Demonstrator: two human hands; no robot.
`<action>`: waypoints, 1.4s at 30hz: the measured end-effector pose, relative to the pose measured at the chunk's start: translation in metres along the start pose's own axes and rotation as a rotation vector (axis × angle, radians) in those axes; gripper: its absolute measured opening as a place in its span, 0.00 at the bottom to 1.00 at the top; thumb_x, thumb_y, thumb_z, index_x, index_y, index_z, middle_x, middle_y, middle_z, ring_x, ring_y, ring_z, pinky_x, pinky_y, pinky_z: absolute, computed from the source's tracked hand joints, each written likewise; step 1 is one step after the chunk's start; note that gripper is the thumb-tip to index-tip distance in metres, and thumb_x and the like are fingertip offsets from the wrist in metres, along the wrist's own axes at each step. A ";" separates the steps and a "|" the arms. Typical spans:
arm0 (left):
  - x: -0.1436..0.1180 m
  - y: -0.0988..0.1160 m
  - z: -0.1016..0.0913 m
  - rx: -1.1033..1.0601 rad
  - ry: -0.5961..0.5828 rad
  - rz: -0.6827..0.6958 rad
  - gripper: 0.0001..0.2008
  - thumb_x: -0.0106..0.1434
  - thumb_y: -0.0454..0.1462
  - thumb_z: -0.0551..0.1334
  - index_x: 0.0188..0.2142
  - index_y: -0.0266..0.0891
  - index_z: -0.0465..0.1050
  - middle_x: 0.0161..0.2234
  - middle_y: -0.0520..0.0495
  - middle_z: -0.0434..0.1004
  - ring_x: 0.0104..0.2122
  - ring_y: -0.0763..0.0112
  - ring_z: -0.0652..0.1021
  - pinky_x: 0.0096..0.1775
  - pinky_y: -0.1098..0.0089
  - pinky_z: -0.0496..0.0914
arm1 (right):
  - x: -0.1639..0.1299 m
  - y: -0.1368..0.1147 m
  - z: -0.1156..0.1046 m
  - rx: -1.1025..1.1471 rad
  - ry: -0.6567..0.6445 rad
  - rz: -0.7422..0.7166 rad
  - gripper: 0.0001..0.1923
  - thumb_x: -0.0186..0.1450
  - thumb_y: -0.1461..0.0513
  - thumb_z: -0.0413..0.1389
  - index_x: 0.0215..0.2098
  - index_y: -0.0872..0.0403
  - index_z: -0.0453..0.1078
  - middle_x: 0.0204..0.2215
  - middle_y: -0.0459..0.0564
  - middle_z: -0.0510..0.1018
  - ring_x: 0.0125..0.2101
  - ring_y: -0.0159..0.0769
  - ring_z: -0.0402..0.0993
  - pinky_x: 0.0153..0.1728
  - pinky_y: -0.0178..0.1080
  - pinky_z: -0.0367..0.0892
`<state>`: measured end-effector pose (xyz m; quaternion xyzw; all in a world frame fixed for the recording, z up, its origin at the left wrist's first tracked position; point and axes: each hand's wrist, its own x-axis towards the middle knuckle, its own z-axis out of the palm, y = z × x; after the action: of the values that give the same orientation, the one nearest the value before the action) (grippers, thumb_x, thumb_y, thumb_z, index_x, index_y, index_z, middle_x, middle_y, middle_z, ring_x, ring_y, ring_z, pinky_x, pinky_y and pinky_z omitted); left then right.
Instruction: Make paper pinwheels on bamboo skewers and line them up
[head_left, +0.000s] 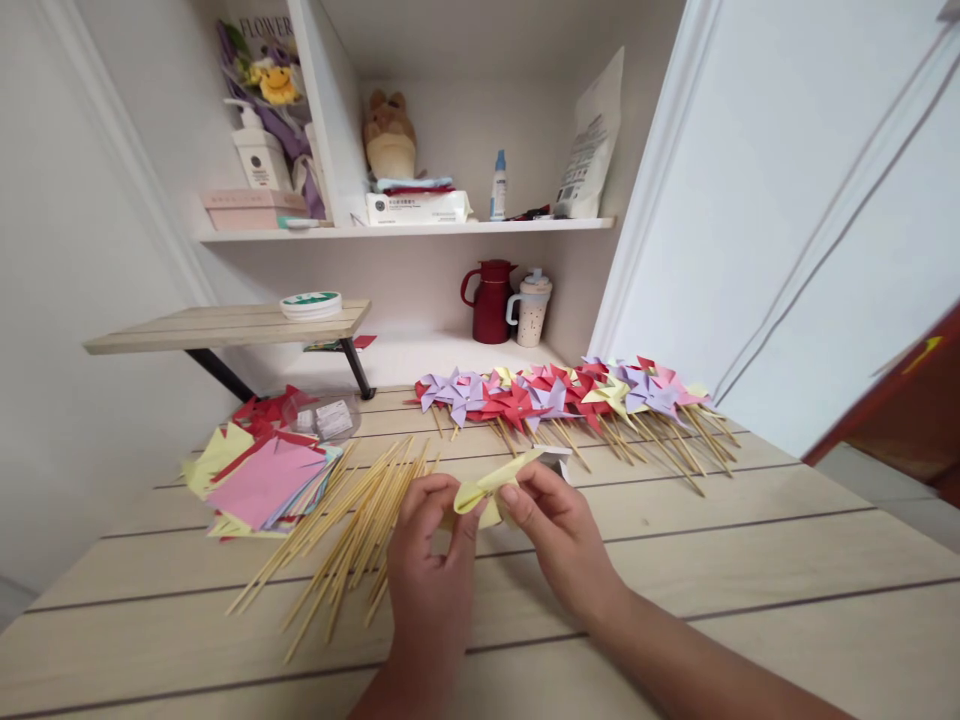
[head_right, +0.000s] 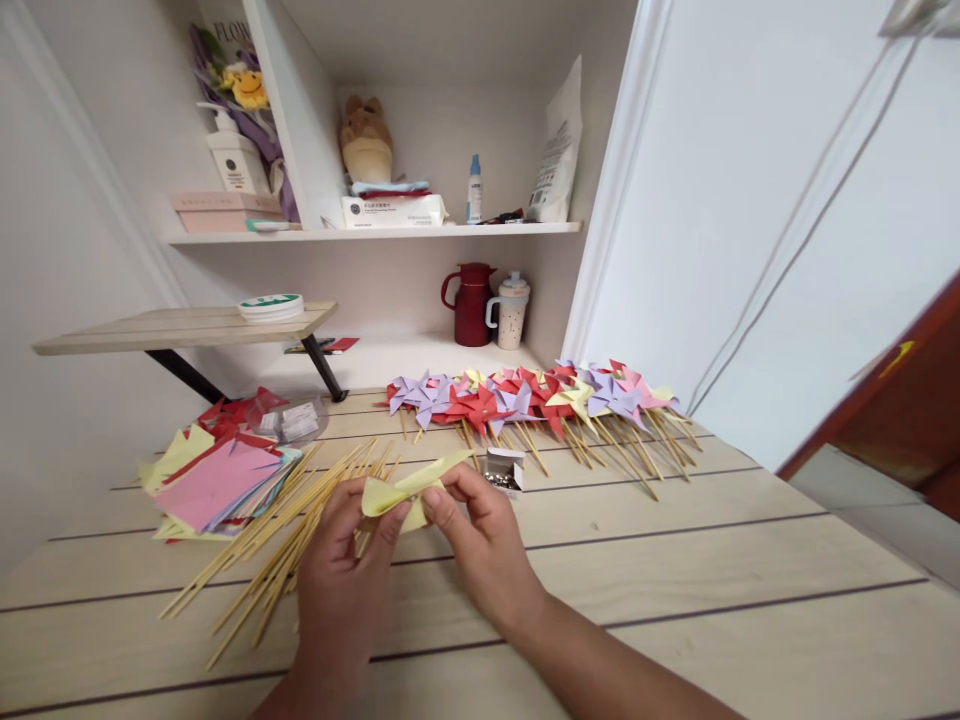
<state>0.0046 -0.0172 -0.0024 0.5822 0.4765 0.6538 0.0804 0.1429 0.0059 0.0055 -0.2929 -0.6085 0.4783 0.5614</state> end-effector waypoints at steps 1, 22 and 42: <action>0.000 0.000 0.000 0.002 0.008 0.008 0.02 0.62 0.37 0.66 0.35 0.43 0.78 0.36 0.49 0.77 0.36 0.69 0.78 0.38 0.71 0.74 | 0.000 -0.001 -0.001 -0.007 -0.005 -0.007 0.11 0.69 0.53 0.56 0.35 0.52 0.72 0.27 0.44 0.71 0.29 0.32 0.67 0.33 0.35 0.65; 0.011 0.015 -0.027 0.288 -0.045 0.627 0.14 0.63 0.28 0.63 0.44 0.46 0.77 0.36 0.48 0.77 0.38 0.67 0.76 0.42 0.65 0.72 | 0.001 -0.005 -0.010 -0.176 -0.064 -0.299 0.06 0.65 0.62 0.62 0.40 0.49 0.71 0.37 0.49 0.78 0.39 0.39 0.77 0.42 0.42 0.72; 0.011 0.013 -0.026 0.271 -0.090 0.615 0.12 0.63 0.30 0.63 0.42 0.48 0.78 0.32 0.51 0.78 0.34 0.67 0.77 0.40 0.66 0.72 | 0.007 -0.015 -0.015 -0.111 -0.113 -0.221 0.03 0.60 0.63 0.66 0.30 0.50 0.76 0.31 0.48 0.80 0.33 0.37 0.76 0.36 0.40 0.72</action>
<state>-0.0149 -0.0301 0.0179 0.7325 0.3571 0.5517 -0.1776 0.1588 0.0101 0.0205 -0.2273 -0.6930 0.3950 0.5586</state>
